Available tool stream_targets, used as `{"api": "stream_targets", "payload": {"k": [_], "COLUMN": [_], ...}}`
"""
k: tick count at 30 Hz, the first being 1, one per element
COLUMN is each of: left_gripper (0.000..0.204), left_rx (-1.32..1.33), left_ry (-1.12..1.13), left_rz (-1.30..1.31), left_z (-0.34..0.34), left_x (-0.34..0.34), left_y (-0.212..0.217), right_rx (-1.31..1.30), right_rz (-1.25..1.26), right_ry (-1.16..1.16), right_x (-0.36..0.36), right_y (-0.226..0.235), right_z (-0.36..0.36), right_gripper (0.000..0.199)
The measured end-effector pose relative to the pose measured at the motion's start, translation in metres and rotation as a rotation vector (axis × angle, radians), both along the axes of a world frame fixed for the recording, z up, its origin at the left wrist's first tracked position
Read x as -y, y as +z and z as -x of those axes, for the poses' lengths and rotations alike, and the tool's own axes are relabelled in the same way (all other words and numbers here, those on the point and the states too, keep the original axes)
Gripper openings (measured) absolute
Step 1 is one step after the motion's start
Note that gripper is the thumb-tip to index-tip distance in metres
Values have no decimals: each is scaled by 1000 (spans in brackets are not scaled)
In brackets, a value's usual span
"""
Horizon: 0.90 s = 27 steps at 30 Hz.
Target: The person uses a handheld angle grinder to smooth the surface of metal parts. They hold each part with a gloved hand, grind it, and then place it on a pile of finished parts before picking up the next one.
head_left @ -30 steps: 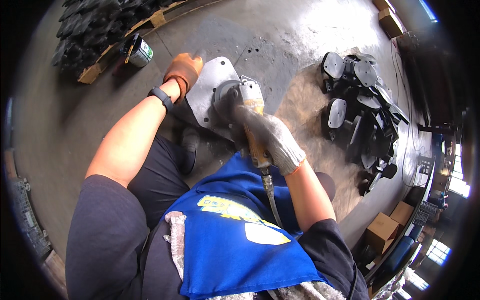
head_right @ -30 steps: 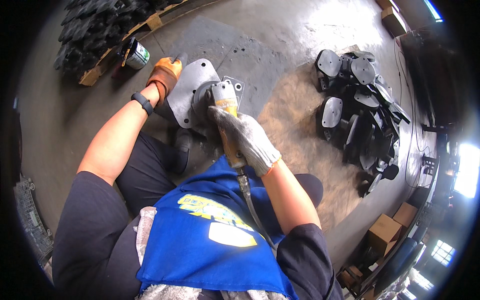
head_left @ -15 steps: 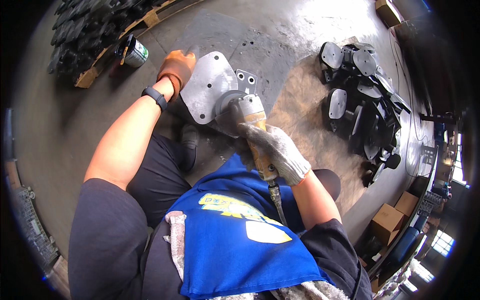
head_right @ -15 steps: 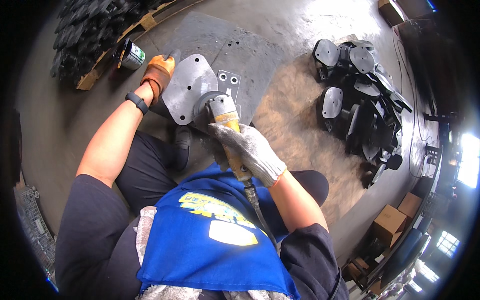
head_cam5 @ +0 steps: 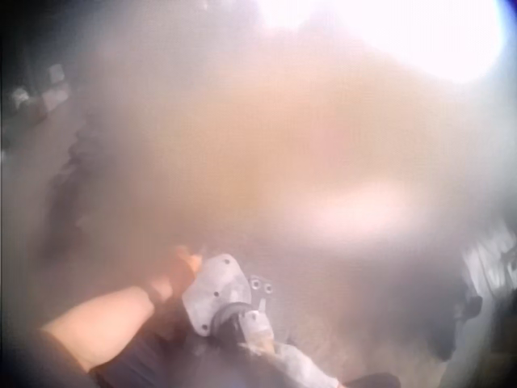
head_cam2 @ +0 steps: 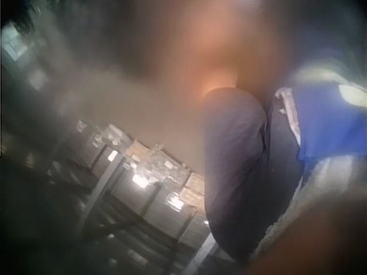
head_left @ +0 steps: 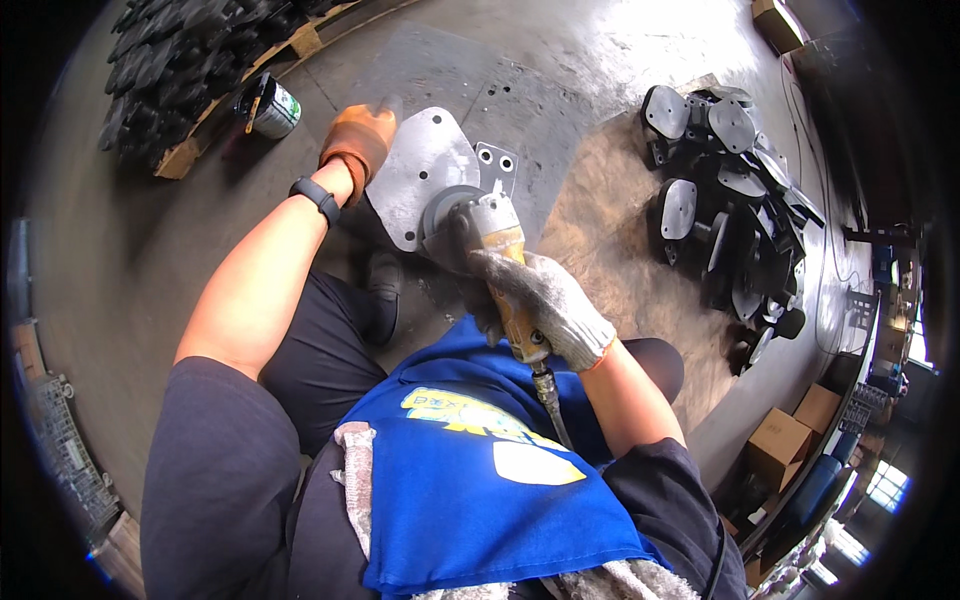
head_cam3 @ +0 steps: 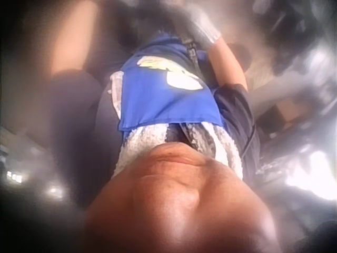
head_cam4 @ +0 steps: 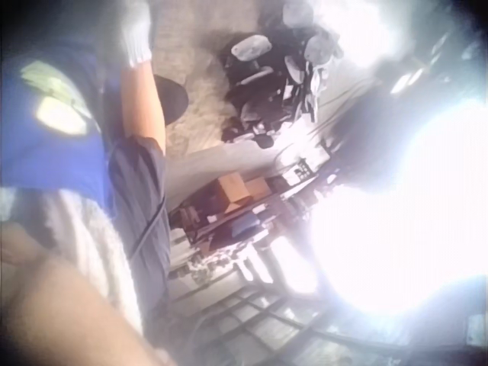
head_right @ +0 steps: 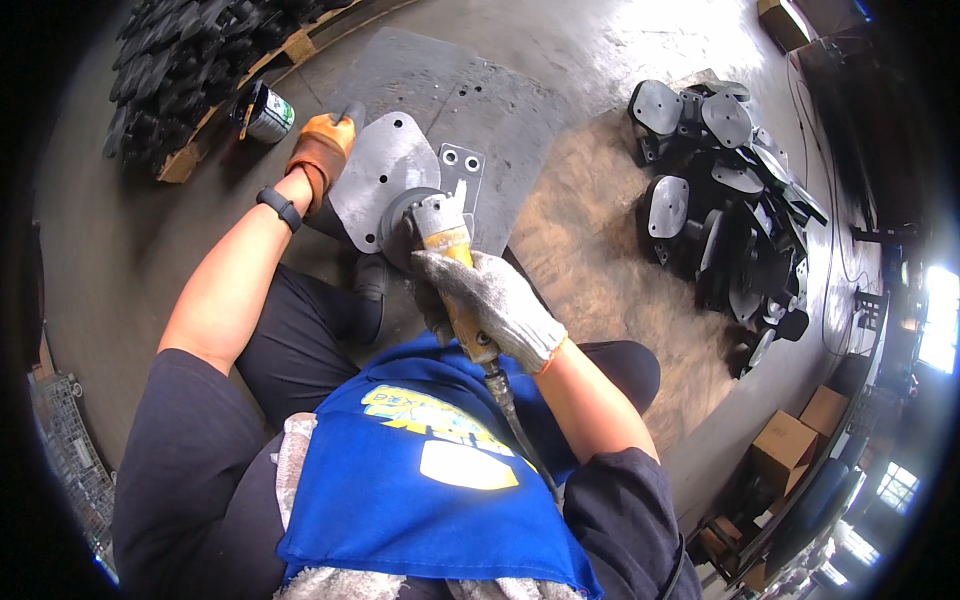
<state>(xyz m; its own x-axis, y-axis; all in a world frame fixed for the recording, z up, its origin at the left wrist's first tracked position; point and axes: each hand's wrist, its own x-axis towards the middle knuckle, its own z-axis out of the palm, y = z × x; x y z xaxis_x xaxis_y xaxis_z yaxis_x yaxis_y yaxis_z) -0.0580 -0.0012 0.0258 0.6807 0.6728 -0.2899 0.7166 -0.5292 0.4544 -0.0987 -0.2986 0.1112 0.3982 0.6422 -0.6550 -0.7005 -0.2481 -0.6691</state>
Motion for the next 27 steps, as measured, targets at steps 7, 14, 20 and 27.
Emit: {"api": "stream_targets", "payload": {"k": [7, 14, 20, 27], "left_gripper": [54, 58, 58, 59], "left_rx": [35, 23, 0, -119], "left_ry": [-3, 57, 16, -46], "left_rz": [-28, 38, -19, -69], "left_z": [6, 4, 3, 9], "left_x": [-2, 5, 2, 36], "left_y": [-2, 8, 6, 44], "right_rx": [246, 99, 214, -33], "right_rz": [199, 128, 110, 94], "right_ry": [92, 69, -27, 2], "right_x": [-15, -13, -23, 14], "right_y": [-14, 9, 11, 16], "right_z": [-23, -10, -19, 15], "right_gripper": [45, 49, 41, 41]}}
